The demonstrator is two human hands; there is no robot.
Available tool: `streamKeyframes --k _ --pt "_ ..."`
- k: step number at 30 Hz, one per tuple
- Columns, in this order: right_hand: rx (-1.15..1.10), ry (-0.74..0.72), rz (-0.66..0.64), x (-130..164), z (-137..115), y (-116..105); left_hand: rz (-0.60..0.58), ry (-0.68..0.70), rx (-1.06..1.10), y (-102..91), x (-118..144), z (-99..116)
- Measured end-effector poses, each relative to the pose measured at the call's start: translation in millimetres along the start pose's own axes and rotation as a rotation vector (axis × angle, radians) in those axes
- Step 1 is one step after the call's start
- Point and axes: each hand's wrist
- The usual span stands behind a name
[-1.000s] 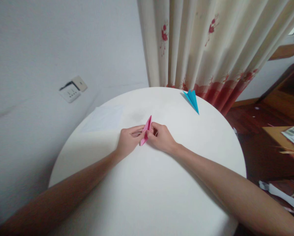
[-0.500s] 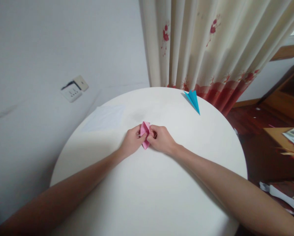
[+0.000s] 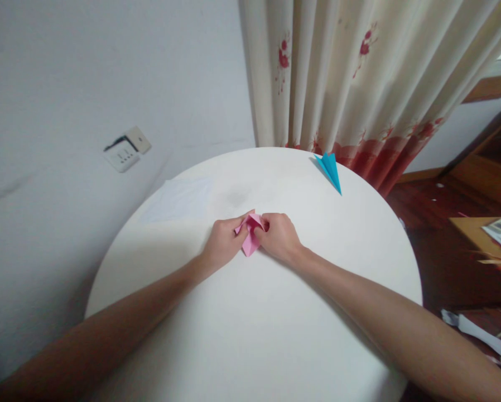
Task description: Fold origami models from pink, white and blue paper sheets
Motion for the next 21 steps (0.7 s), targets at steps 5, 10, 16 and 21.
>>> streamKeyframes --k 5,10,16,21 --pt "-0.022 -0.004 0.036 -4 5 -4 0.016 -0.065 0.164 3.3 -2 -10" --pt "-0.049 -0.024 0.039 -9 8 -12 0.025 -0.112 0.325 2.9 -6 -14" --pt "-0.028 -0.038 0.023 -11 11 -14 0.046 -0.189 0.36 1.9 -6 -14" --pt "0.118 -0.096 0.013 -9 7 -17 0.07 -0.077 0.309 2.6 -7 -17"
Point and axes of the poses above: each hand's wrist, its own x-axis away from the middle knuckle, its own y-axis out of the palm, z = x × y, and after that the axes turned 5 degrees about y, right-handed
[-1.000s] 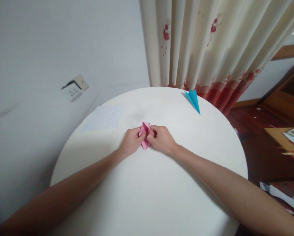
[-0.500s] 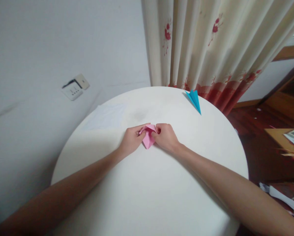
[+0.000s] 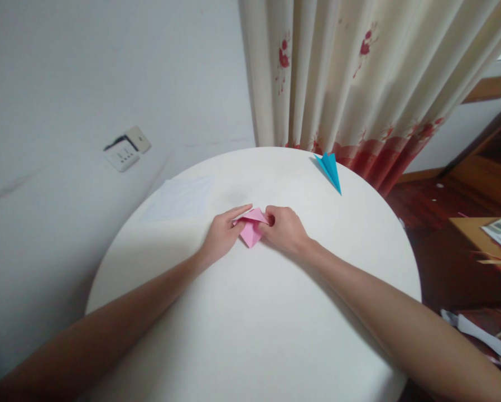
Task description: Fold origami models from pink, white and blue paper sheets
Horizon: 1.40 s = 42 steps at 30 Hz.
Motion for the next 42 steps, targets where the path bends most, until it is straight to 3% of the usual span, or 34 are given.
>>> streamKeyframes --k 5,13,21,26,30,32,37,42 --pt "0.062 -0.023 0.085 1 -6 -8 -0.021 -0.005 0.054 -0.7 -1 1" --pt "-0.048 -0.262 -0.018 0 -2 -11 -0.005 -0.003 0.067 -3.4 -4 -4" --pt "-0.46 -0.103 -0.199 1 -6 -5 0.034 0.109 0.143 -7.5 -7 -7" --pt "-0.609 0.027 -0.108 -1 -6 1 -0.017 0.141 0.171 -7.7 -6 1" --pt "-0.638 0.099 0.02 -6 -2 2 -0.133 0.135 0.346 -7.4 0 9" --pt "-0.65 0.084 0.062 -8 0 1 -0.146 0.108 0.419 -6.3 2 11" --pt "-0.651 -0.003 0.035 -8 2 1 0.044 -0.067 0.473 -1.8 -1 6" --pt "-0.603 -0.034 -0.027 -5 4 4 -0.078 -0.217 0.6 0.0 -6 -4"
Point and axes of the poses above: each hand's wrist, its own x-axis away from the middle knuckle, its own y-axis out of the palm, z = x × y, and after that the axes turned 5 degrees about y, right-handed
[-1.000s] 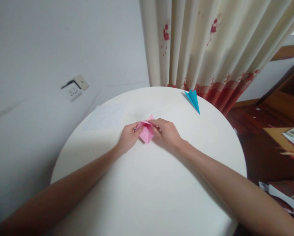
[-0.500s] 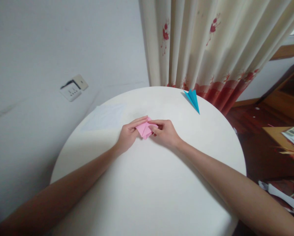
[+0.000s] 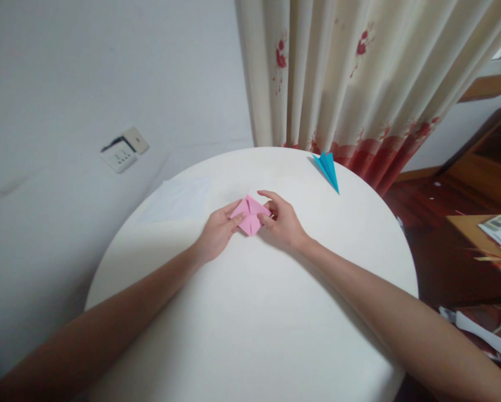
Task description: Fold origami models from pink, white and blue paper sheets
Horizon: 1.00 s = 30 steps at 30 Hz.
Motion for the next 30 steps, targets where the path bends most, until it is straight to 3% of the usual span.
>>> streamKeyframes --k 3,8,22,27,30 --pt "0.04 -0.001 -0.016 0 3 1 -0.033 -0.03 0.001 -2.0 1 -2" --pt "0.034 0.081 0.001 -1 7 2 0.065 -0.009 -0.054 -3.9 3 1" --pt "0.169 0.063 -0.08 4 1 4 -0.035 0.01 -0.292 1.8 6 6" --pt "0.016 0.2 0.032 5 -3 13 0.091 0.006 -0.277 0.8 4 3" --pt "-0.062 0.299 -0.008 7 -7 16 0.205 0.043 -0.269 -1.7 2 1"
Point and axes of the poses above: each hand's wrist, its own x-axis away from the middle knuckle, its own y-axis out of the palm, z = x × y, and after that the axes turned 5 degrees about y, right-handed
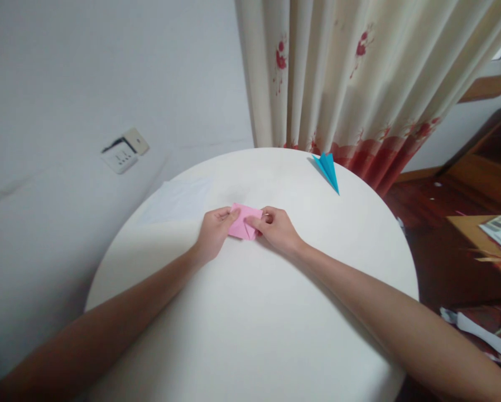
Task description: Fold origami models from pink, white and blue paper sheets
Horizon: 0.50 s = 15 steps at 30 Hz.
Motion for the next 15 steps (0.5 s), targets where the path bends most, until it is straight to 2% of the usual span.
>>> streamKeyframes --k 4,7,11,15 --pt "-0.001 0.038 -0.13 3.7 0.0 2.1 0.104 0.07 -0.092 -1.8 -2.6 -2.5" --pt "0.02 0.055 -0.125 2.7 2.8 2.9 0.123 0.084 -0.112 -1.7 -2.8 -3.4" --pt "-0.021 0.068 -0.115 0.2 4.4 3.2 0.072 0.045 -0.028 -0.9 -1.6 -2.3" --pt "-0.048 0.075 -0.142 -0.2 3.9 3.3 -0.049 -0.004 0.182 0.6 -0.3 1.5"
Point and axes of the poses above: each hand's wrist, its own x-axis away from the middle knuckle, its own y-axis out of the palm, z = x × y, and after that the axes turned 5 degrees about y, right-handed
